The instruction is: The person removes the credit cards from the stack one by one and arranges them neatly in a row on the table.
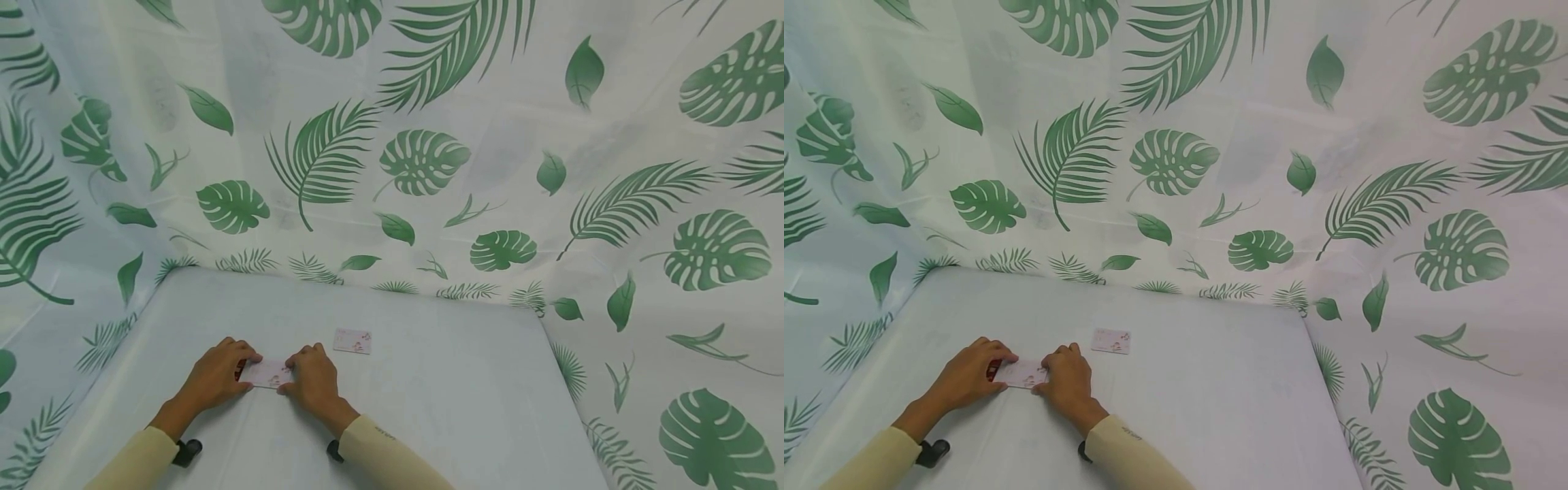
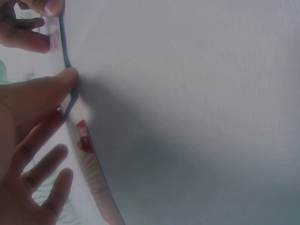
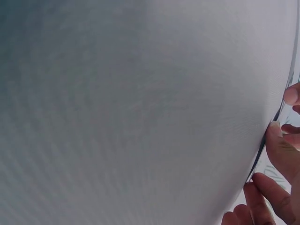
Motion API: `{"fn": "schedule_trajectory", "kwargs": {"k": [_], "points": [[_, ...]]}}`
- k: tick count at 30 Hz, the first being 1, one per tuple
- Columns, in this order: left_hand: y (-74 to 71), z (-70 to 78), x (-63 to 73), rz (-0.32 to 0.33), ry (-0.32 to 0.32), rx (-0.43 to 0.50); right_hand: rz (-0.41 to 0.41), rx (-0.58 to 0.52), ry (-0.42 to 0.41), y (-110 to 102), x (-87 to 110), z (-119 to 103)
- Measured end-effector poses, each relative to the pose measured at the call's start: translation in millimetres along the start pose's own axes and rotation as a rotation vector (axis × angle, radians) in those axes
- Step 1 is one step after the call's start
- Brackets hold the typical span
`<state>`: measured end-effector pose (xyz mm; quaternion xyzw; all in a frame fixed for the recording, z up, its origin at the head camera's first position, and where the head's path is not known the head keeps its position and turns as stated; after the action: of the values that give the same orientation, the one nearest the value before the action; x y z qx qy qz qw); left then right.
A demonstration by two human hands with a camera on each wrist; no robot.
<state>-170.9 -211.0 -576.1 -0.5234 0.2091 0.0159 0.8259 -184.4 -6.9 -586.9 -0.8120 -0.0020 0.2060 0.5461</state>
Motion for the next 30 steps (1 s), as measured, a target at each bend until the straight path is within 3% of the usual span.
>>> {"fn": "schedule_trajectory", "kwargs": {"k": [8, 16, 30], "points": [[1.0, 1.2, -0.8, -0.004, 0.005, -0.024, 0.02, 0.001, -0.028, 1, 0.9, 2], [-3.0, 3.3, -2.0, 0.002, 0.01, -0.029, 0.01, -0.099, 0.016, -7, 1.7, 14], [3.6, 26.2, -23.4, 0.088, 0.051, 0.042, 0.069, -0.272, 0.063, -36, -2.3, 50]]}}
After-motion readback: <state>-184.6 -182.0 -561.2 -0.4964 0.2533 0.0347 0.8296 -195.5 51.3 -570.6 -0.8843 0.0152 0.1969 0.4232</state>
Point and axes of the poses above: each hand's wrist, its own x-axis away from the middle knuckle, its own y-axis out of the palm, z = x × y, the point moved 2 cm from there along -x, towards the middle knuckle, and after that the axes turned 14 degrees about z, right-handed, at the moved point
